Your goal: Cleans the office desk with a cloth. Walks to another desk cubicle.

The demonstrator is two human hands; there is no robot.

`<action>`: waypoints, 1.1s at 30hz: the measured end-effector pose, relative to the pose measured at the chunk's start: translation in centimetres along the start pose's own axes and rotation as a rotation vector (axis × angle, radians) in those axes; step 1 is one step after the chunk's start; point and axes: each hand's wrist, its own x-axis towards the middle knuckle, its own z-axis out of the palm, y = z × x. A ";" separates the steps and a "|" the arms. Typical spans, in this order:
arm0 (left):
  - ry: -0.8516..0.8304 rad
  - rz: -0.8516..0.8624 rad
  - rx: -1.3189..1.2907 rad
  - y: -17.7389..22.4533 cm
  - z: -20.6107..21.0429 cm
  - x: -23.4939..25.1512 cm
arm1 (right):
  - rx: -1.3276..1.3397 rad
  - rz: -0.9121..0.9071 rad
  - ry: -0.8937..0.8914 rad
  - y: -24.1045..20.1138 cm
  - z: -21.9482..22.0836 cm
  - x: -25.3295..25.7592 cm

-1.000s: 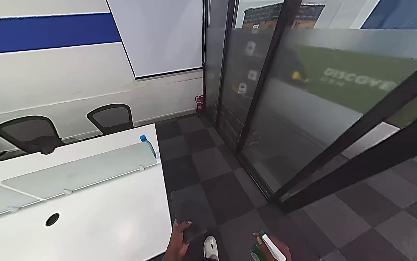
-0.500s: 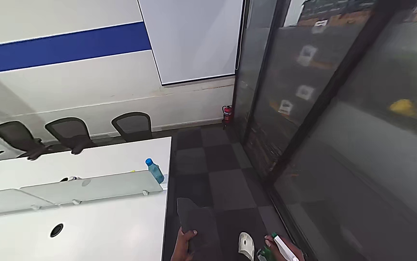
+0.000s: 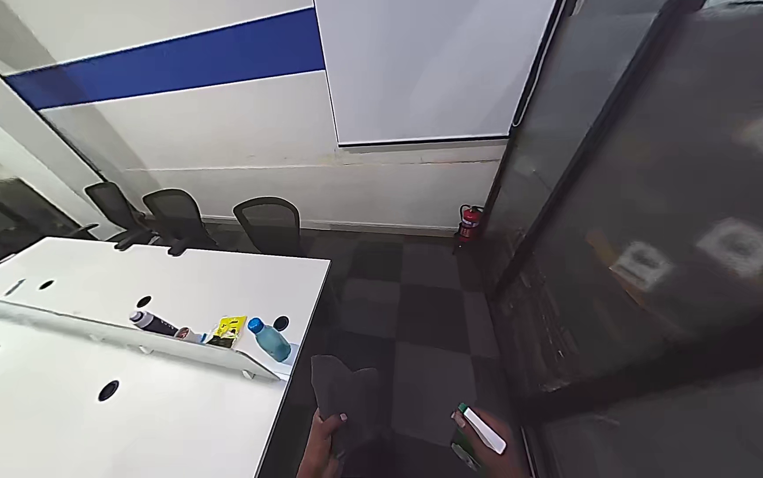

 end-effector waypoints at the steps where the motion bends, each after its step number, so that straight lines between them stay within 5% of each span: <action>1: 0.010 0.004 -0.009 0.0 0.6 1.5 | 0.001 -0.007 -0.020 0.6 0.3 2.2; 9: 0.074 -0.004 -0.088 0.9 4.6 20.1 | 0.051 -0.093 -0.104 6.5 5.9 22.0; 15: 0.003 -0.028 -0.156 8.0 10.9 34.3 | 0.061 -0.145 -0.136 6.8 9.5 38.7; 22: -0.060 -0.016 -0.164 14.7 16.0 45.8 | 0.046 -0.091 -0.126 7.9 12.6 53.5; 33: 0.148 0.075 -0.201 18.7 21.9 65.2 | 0.035 -0.059 -0.346 15.2 18.2 77.7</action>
